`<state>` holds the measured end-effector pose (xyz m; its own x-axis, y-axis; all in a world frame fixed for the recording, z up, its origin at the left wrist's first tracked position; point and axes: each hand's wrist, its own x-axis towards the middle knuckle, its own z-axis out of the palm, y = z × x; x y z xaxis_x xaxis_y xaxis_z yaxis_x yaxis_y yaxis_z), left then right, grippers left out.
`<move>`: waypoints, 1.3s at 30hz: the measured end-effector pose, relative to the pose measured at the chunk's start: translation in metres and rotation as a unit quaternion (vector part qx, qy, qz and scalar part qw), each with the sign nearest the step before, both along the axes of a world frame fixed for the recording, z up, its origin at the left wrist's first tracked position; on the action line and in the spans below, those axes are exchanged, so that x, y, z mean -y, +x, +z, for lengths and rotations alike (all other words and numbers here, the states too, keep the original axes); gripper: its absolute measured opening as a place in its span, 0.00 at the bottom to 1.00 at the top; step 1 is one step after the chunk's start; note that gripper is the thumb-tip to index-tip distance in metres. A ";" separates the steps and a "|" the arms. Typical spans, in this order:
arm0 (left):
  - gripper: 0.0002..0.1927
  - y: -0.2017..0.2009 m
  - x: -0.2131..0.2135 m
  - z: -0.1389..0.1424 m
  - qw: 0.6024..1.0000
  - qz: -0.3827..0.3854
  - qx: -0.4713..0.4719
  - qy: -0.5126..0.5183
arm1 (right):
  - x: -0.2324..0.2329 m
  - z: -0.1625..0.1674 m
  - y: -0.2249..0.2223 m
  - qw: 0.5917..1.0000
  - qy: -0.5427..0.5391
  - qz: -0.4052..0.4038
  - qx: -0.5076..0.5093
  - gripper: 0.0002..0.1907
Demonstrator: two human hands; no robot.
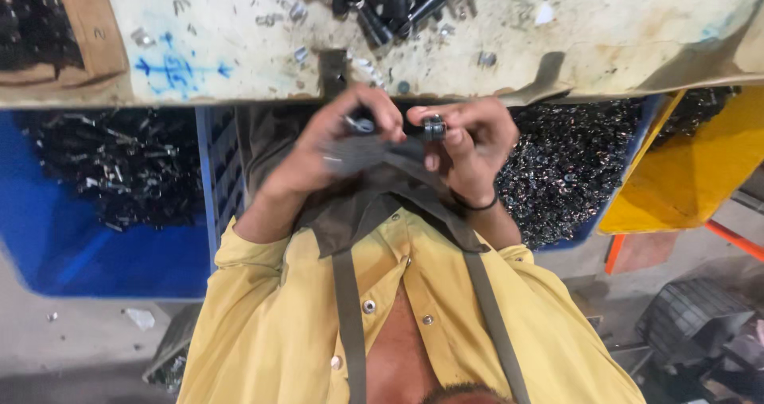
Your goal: The person picks black cylindrical components one at a time from a pile on the workbench, rubs each component with a gray cloth, and places it into a cardboard box on the table, occasionally reaching into the bins below the bench.
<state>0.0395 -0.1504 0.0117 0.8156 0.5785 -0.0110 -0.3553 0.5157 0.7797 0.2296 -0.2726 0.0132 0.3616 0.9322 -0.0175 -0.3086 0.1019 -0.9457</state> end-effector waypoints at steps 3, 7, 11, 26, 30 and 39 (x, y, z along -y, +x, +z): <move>0.20 0.000 0.015 -0.002 0.934 0.089 -0.173 0.298 | -0.003 0.010 0.001 0.975 0.065 0.001 0.214 0.10; 0.32 0.005 0.018 0.006 0.931 0.107 -0.131 0.323 | -0.007 0.012 0.000 0.949 0.095 -0.010 0.302 0.09; 0.38 0.003 0.008 0.003 0.782 0.164 -0.210 0.564 | -0.009 0.011 -0.003 0.956 0.024 0.006 0.292 0.07; 0.13 -0.085 -0.085 0.014 0.854 0.429 0.138 -0.259 | -0.032 0.016 -0.015 0.858 -0.152 0.124 -0.475 0.15; 0.14 -0.052 -0.038 -0.001 0.907 0.372 0.076 -0.182 | -0.020 0.007 -0.011 0.854 -0.065 0.123 -0.501 0.19; 0.21 -0.005 0.017 0.009 0.910 0.167 -0.240 0.295 | -0.010 0.013 -0.002 0.921 -0.056 0.108 -0.371 0.12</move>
